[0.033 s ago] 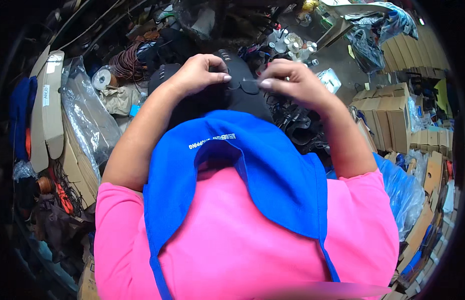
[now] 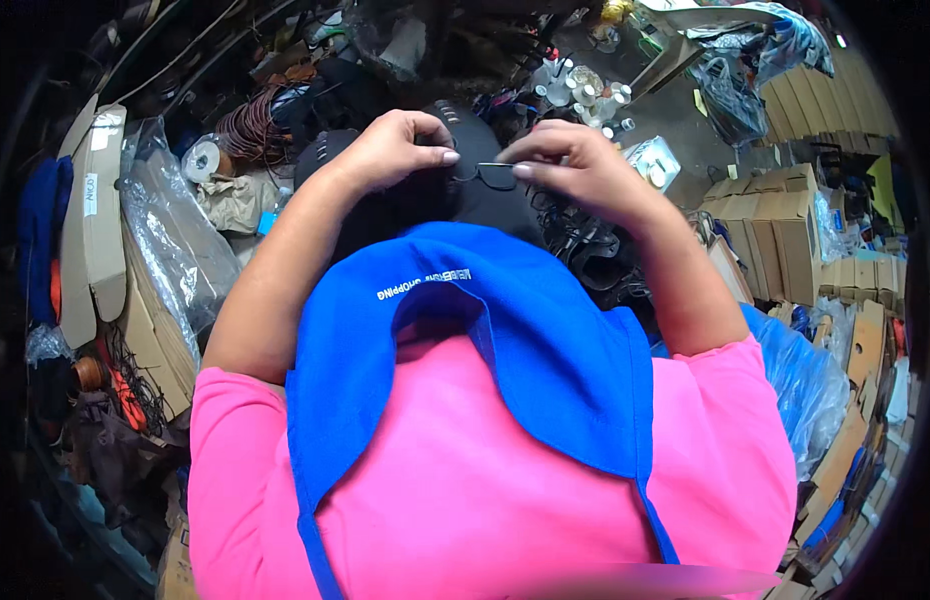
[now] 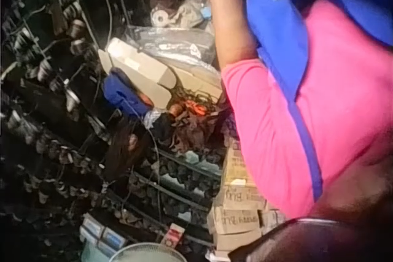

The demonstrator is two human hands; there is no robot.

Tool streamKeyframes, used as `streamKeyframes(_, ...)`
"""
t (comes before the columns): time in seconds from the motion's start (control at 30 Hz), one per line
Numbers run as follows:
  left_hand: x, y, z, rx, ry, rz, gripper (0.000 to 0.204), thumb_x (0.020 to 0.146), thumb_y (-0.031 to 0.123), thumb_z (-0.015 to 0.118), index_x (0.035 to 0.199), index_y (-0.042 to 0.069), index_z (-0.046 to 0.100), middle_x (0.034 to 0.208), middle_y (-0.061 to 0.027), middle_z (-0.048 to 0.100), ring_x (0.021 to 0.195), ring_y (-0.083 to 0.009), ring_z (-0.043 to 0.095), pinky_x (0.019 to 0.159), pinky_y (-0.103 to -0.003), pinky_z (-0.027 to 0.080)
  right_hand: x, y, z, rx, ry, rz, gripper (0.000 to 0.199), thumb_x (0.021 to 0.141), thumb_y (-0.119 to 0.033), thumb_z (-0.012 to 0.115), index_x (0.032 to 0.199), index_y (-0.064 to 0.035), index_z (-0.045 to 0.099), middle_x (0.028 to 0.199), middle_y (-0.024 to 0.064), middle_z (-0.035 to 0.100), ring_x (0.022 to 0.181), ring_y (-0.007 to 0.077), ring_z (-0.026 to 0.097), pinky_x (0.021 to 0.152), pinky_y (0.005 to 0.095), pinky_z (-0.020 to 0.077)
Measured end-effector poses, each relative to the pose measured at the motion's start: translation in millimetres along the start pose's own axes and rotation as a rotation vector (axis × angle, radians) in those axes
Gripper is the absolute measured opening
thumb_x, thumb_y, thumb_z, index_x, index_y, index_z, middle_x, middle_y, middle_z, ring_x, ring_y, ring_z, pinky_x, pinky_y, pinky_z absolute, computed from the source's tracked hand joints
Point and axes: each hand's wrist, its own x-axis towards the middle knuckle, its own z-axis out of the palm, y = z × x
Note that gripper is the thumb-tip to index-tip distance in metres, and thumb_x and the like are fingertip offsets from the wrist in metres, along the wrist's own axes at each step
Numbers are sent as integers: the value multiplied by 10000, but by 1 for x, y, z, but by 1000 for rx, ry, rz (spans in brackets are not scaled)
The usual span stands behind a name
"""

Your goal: The person is manually stitching or threading a part of a black shoe by hand.

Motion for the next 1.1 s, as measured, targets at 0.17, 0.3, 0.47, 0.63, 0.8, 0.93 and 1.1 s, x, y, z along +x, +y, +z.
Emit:
streamKeyframes(0.17, 1, -2, -8, -264, -151, -170, 179, 802, 129, 668, 938, 13, 661, 863, -6, 639, 806, -89, 558, 764, -246, 451, 14, 18, 16, -224, -29, -110, 190, 804, -102, 650, 989, -105, 695, 796, 57, 585, 748, 161, 580, 677, 279, 466)
streamKeyframes(0.3, 0, 4, -13, -261, -194, -134, 215, 794, 115, 656, 978, 4, 659, 879, -17, 646, 838, -97, 568, 819, -253, 440, 22, 18, 19, -314, -22, -162, 178, 782, -107, 654, 955, -90, 695, 798, 77, 590, 753, 199, 599, 669, 304, 481)
streamKeyframes(0.47, 5, -2, -16, -247, -227, -145, 244, 790, 100, 638, 1009, -7, 655, 915, -32, 657, 873, -105, 575, 855, -259, 433, 28, 17, 20, -455, -14, -167, 166, 763, -124, 663, 919, -70, 687, 818, 99, 613, 743, 235, 616, 674, 320, 495)
streamKeyframes(0.63, 9, 2, -17, -282, -306, -150, 256, 796, 100, 631, 1024, -15, 651, 933, -43, 662, 901, -112, 584, 872, -265, 436, 28, 23, 26, -425, 5, -193, 163, 761, -125, 663, 910, -61, 681, 816, 102, 628, 729, 245, 628, 679, 320, 501)
streamKeyframes(0.8, 13, 9, -14, -207, -299, -107, 247, 806, 113, 633, 1019, -10, 655, 926, -45, 660, 880, -121, 586, 862, -266, 441, 33, 18, 13, -465, -30, -186, 156, 731, -124, 665, 881, -83, 684, 804, 102, 617, 769, 268, 621, 694, 345, 497)
streamKeyframes(0.93, 13, 11, -11, -103, -279, -84, 243, 822, 133, 631, 1027, 5, 656, 918, -40, 647, 881, -127, 583, 861, -274, 442, 43, 20, 10, -508, -120, -256, 200, 684, -120, 673, 881, -98, 690, 815, 102, 619, 797, 283, 621, 697, 369, 498)
streamKeyframes(1.1, 11, 9, -15, -64, -308, -37, 245, 826, 125, 628, 1040, 8, 651, 948, -59, 634, 928, -144, 575, 874, -290, 440, 45, 17, 2, -494, -178, -246, 174, 698, -88, 659, 871, -72, 678, 784, 106, 605, 774, 277, 613, 687, 365, 494)
